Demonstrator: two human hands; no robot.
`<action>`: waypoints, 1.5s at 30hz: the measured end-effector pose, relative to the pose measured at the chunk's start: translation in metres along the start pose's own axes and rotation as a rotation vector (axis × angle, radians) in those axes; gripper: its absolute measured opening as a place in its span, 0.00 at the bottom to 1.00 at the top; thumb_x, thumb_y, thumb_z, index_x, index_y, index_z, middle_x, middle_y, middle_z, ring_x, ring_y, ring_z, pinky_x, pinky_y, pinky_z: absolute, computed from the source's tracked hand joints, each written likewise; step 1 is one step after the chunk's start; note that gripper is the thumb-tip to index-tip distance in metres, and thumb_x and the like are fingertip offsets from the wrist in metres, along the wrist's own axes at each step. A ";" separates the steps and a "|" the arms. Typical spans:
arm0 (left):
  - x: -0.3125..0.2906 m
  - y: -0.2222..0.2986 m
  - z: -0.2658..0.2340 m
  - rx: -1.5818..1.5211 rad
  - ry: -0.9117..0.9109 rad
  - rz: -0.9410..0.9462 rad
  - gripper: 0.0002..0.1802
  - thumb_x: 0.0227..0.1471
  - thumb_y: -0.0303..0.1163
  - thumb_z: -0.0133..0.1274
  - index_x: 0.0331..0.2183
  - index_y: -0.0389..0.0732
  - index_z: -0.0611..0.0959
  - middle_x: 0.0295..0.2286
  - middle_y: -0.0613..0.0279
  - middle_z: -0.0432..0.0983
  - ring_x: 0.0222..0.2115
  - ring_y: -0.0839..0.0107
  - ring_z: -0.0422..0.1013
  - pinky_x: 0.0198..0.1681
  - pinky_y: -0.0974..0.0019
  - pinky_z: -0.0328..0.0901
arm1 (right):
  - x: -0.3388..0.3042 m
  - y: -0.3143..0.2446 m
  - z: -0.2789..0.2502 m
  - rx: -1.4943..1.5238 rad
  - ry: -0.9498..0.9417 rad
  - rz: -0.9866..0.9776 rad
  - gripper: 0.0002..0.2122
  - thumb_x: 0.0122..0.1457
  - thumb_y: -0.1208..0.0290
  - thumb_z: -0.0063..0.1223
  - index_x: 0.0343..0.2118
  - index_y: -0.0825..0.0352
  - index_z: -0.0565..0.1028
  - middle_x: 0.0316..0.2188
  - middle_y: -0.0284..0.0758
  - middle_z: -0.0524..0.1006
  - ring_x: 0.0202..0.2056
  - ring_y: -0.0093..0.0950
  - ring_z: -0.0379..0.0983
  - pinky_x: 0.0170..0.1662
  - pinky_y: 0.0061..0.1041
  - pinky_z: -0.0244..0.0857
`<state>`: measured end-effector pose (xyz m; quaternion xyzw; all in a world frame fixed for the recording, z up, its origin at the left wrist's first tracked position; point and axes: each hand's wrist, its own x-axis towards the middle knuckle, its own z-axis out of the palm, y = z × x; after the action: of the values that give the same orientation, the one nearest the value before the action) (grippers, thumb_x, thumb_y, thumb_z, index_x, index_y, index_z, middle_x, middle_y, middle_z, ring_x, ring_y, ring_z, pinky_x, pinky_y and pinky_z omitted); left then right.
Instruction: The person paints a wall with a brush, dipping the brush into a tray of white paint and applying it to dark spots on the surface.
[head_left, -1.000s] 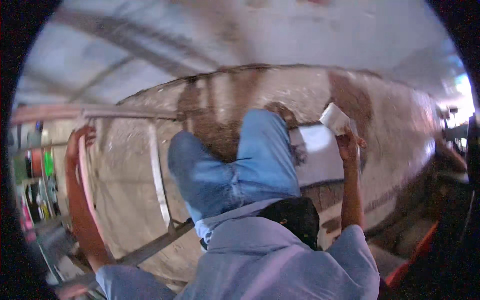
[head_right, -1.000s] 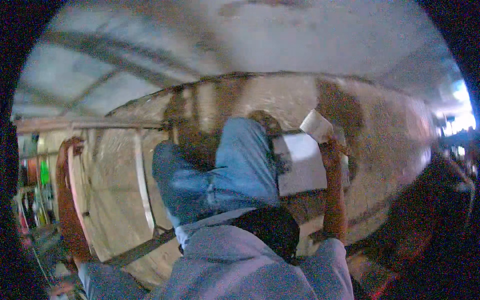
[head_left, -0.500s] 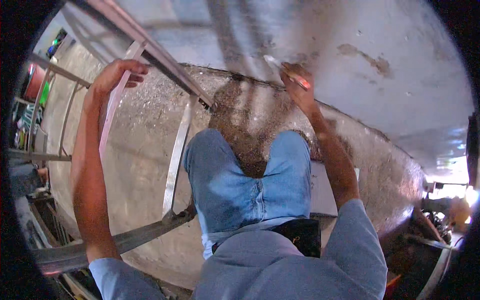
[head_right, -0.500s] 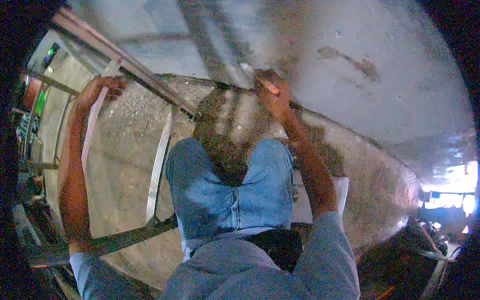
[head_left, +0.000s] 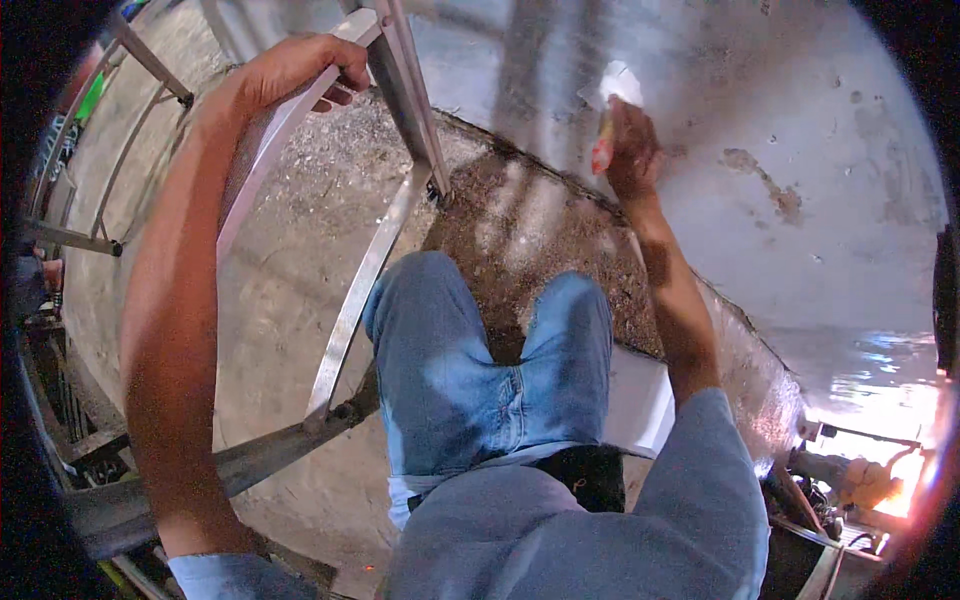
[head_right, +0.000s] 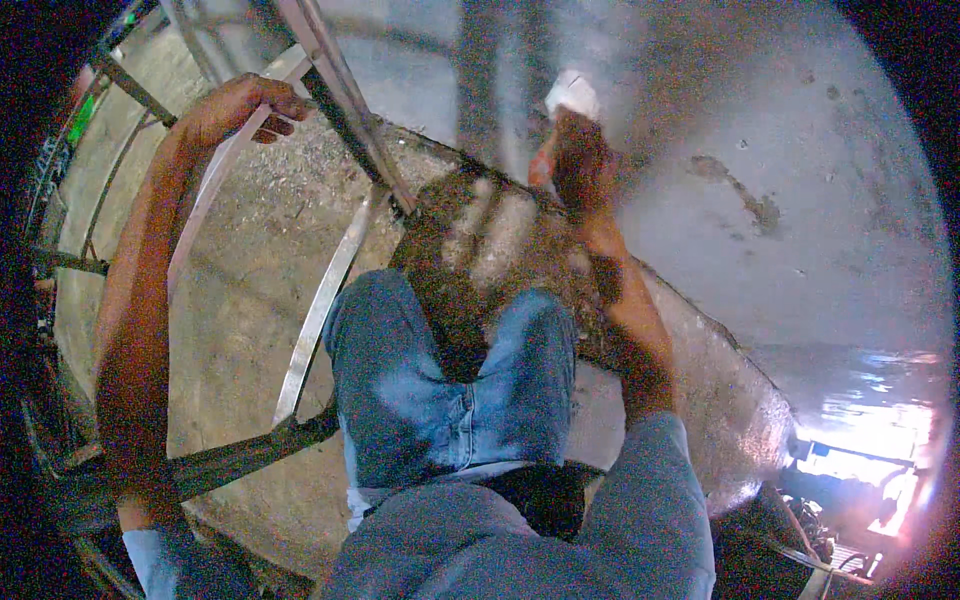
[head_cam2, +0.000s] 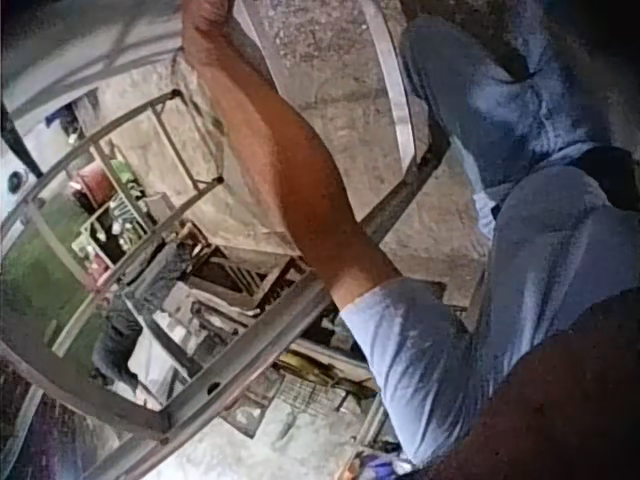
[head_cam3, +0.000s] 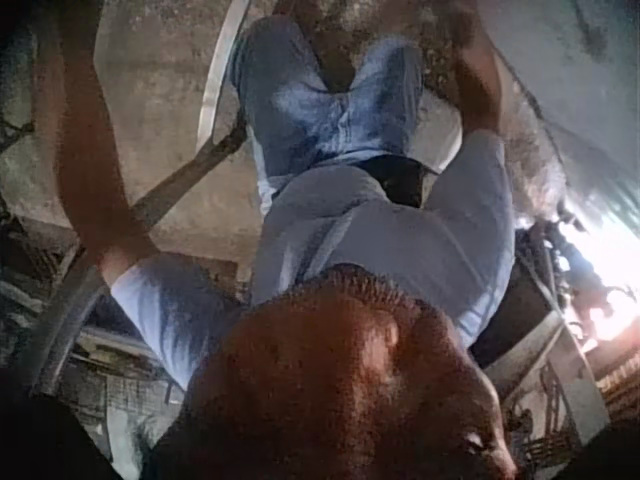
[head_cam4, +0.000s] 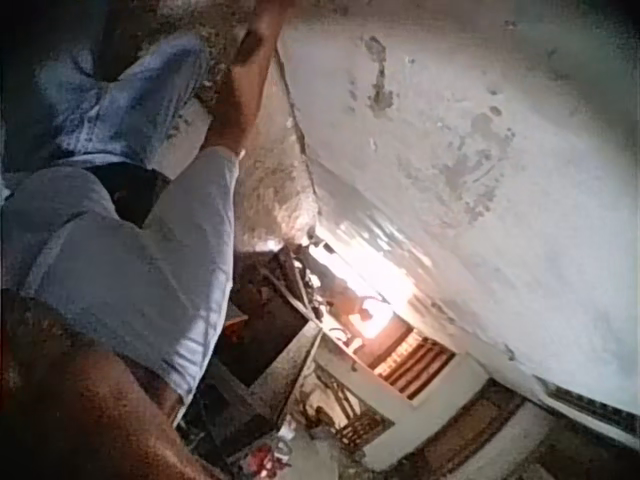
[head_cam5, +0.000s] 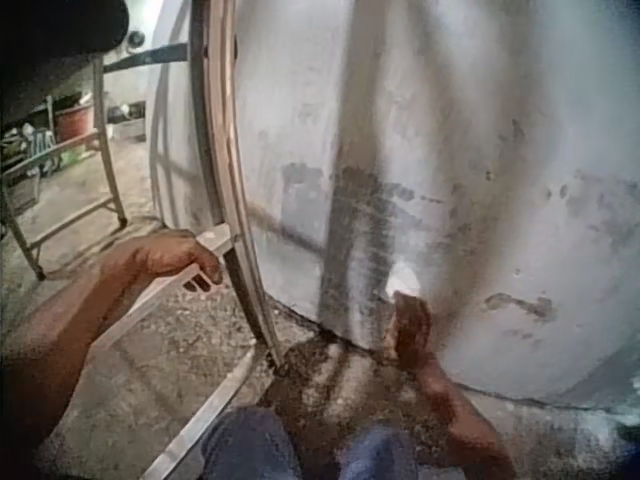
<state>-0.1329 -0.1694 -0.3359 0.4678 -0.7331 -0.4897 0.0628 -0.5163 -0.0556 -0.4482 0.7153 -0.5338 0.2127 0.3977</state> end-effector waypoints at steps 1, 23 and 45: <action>0.003 0.001 0.000 -0.033 -0.004 0.015 0.17 0.39 0.42 0.45 0.30 0.41 0.76 0.28 0.66 0.71 0.27 0.75 0.68 0.30 0.71 0.64 | -0.011 -0.007 0.009 -0.009 -0.003 0.002 0.19 0.41 0.74 0.48 0.41 0.68 0.63 0.33 0.38 0.68 0.34 0.34 0.66 0.33 0.31 0.60; -0.004 0.006 -0.002 -0.009 -0.008 0.037 0.17 0.36 0.42 0.47 0.28 0.42 0.77 0.28 0.65 0.71 0.26 0.74 0.67 0.30 0.73 0.62 | 0.003 -0.025 0.029 0.130 -0.097 0.115 0.12 0.43 0.74 0.45 0.34 0.66 0.67 0.29 0.39 0.69 0.31 0.36 0.66 0.30 0.30 0.62; 0.003 0.015 0.002 0.037 0.020 0.030 0.15 0.37 0.43 0.47 0.24 0.42 0.75 0.26 0.67 0.70 0.27 0.75 0.66 0.31 0.72 0.61 | -0.072 -0.076 0.144 0.298 -0.364 0.252 0.15 0.41 0.67 0.46 0.34 0.64 0.68 0.32 0.35 0.67 0.33 0.35 0.65 0.32 0.32 0.63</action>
<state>-0.1454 -0.1689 -0.3261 0.4625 -0.7483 -0.4705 0.0687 -0.4875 -0.1194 -0.6119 0.7203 -0.6442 0.2046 0.1557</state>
